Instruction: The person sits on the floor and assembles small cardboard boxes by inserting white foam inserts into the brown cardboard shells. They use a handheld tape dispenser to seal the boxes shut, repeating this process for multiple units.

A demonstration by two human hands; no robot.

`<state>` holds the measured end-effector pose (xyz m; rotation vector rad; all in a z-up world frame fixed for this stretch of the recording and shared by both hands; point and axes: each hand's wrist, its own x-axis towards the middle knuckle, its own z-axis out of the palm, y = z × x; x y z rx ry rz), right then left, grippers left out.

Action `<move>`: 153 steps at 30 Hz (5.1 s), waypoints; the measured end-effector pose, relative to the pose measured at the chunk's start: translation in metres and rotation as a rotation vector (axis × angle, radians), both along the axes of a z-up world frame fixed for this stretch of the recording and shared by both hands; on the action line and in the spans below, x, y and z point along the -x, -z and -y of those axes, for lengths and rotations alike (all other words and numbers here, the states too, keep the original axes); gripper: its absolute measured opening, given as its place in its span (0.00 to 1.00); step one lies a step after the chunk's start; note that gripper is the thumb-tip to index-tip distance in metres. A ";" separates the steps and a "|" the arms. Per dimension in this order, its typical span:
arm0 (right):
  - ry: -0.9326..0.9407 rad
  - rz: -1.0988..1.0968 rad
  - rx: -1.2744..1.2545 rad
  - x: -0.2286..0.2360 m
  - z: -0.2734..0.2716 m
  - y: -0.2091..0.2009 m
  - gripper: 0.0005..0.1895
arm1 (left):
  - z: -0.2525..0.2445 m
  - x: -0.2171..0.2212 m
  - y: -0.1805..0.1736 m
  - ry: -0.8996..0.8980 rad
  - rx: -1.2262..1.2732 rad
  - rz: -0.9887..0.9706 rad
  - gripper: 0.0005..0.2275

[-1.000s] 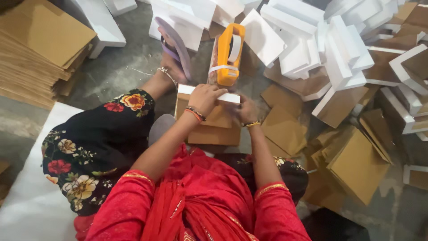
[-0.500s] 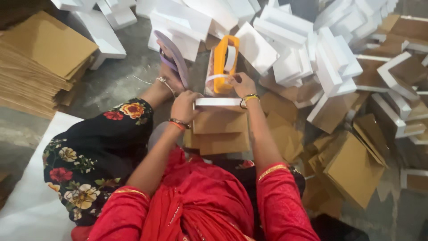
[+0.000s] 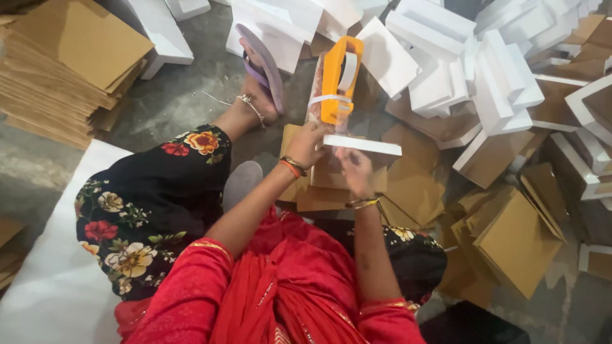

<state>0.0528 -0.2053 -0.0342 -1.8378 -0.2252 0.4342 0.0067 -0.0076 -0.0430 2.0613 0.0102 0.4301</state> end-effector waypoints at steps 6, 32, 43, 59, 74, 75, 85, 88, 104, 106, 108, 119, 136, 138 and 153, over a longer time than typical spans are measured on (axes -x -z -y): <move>-0.152 0.061 0.160 -0.014 0.018 0.040 0.19 | -0.004 -0.014 0.006 0.095 0.056 0.134 0.17; -0.350 0.119 0.686 -0.116 -0.058 -0.047 0.17 | 0.015 -0.019 0.084 0.045 0.207 -0.268 0.10; -0.558 0.286 0.762 -0.105 -0.006 -0.031 0.17 | 0.050 0.012 0.024 0.052 0.101 0.059 0.20; -0.760 0.084 1.167 -0.160 -0.061 0.003 0.27 | 0.044 0.005 0.046 0.198 0.682 -0.163 0.22; -0.471 0.214 0.170 -0.029 0.099 -0.080 0.38 | 0.070 0.064 -0.044 0.311 -0.104 0.424 0.09; -0.397 0.071 0.148 -0.030 0.094 -0.084 0.37 | 0.073 0.066 -0.049 0.322 -0.120 0.488 0.08; -0.644 0.258 -0.143 0.011 0.064 -0.176 0.40 | 0.034 0.054 -0.069 -0.042 -0.173 0.366 0.19; -0.547 0.850 0.270 0.028 0.049 -0.175 0.33 | 0.015 0.052 -0.096 -0.064 -0.016 0.444 0.27; 0.096 -0.257 -0.522 -0.050 0.016 0.017 0.22 | -0.036 0.049 -0.130 -0.063 -0.360 0.204 0.16; 0.169 -0.199 -0.384 -0.075 0.010 0.034 0.21 | -0.012 0.039 -0.101 -0.047 -0.616 0.157 0.12; 0.193 -0.120 -0.302 -0.099 -0.001 0.043 0.20 | 0.001 0.032 -0.076 -0.062 -0.736 0.148 0.12; -0.045 0.186 -0.012 -0.133 -0.039 0.011 0.12 | -0.005 0.010 -0.045 -0.145 -0.601 0.152 0.14; -0.018 0.458 0.541 -0.047 0.009 0.060 0.24 | -0.012 -0.011 -0.030 -0.086 -0.638 0.084 0.09; -0.032 0.444 0.565 -0.049 0.007 0.054 0.27 | -0.013 -0.012 -0.030 -0.090 -0.640 0.075 0.09; -0.211 0.253 0.128 -0.068 0.018 0.089 0.21 | -0.015 -0.006 -0.041 -0.045 -0.600 0.077 0.13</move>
